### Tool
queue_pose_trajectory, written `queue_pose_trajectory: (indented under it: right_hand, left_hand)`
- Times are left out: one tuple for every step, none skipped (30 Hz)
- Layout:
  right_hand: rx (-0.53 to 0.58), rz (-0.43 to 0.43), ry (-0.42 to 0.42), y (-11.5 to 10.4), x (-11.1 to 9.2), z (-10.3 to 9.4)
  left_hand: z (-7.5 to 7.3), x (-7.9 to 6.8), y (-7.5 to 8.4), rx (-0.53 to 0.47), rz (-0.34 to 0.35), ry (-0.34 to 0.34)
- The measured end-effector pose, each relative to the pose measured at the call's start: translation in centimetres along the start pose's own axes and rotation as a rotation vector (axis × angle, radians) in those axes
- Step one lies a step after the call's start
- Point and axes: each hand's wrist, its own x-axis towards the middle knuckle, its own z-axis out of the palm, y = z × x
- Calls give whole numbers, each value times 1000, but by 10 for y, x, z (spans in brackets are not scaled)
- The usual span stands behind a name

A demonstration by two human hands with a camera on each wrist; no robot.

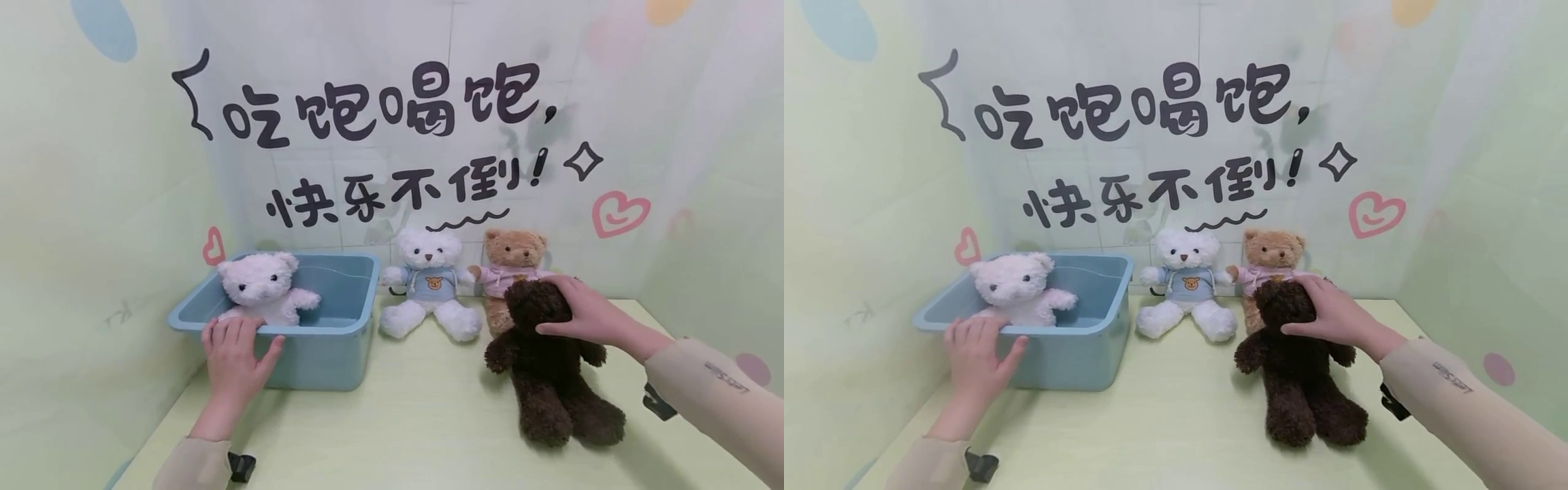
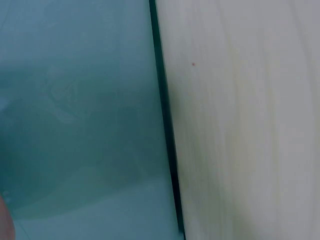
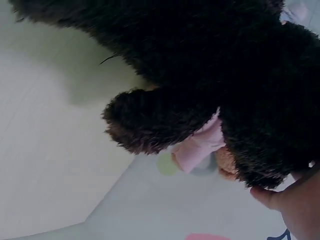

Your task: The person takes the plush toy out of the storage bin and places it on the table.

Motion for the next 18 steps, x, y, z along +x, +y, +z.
queue_pose_trajectory:
  right_hand:
    - [-7, 18, 1, -1, 2, 0]
    - [-17, 30, 1, -2, 5, 0]
    - [-29, 40, 2, -2, 7, 0]
    - [-40, 45, 3, -3, 10, 1]
    - [-50, 51, 3, -4, 12, 1]
    - [-59, 57, 0, -5, 14, 1]
    - [-66, 60, -5, -5, 16, 2]
    - [-71, 63, -9, -6, 17, 2]
    - [-77, 67, -11, -7, 19, 2]
    - [-82, 71, -13, -7, 20, 2]
    - [-90, 75, -14, -7, 21, 2]
    - [-96, 79, -15, -8, 22, 2]
    - [-102, 84, -17, -8, 24, 2]
    - [-108, 91, -18, -8, 25, 2]
    - [-114, 96, -18, -8, 27, 2]
    - [-118, 101, -20, -9, 28, 2]
    - [-121, 104, -21, -9, 30, 2]
    - [-121, 105, -21, -9, 32, 2]
  left_hand:
    - [0, 0, 0, 1, 1, 0]
    - [0, 0, 0, 1, 2, 1]
    - [0, 0, 0, 1, 3, 3]
    - [1, 0, 0, 1, 3, 4]
    - [1, -1, 0, 2, 3, 5]
    - [1, -1, 0, 3, 3, 6]
    - [1, -2, 0, 3, 3, 7]
    - [1, -2, 0, 3, 3, 7]
    - [1, -2, 0, 4, 4, 6]
    - [1, -2, 0, 5, 4, 5]
    - [1, -2, 0, 5, 5, 4]
    - [2, -2, 0, 7, 6, 3]
    - [2, -2, -1, 8, 6, 1]
    - [2, -2, -1, 10, 7, 0]
    - [2, -2, -1, 12, 7, -2]
    - [2, -2, -1, 14, 6, -2]
    - [2, -2, -1, 15, 6, -2]
    - [2, -2, -1, 17, 6, -2]
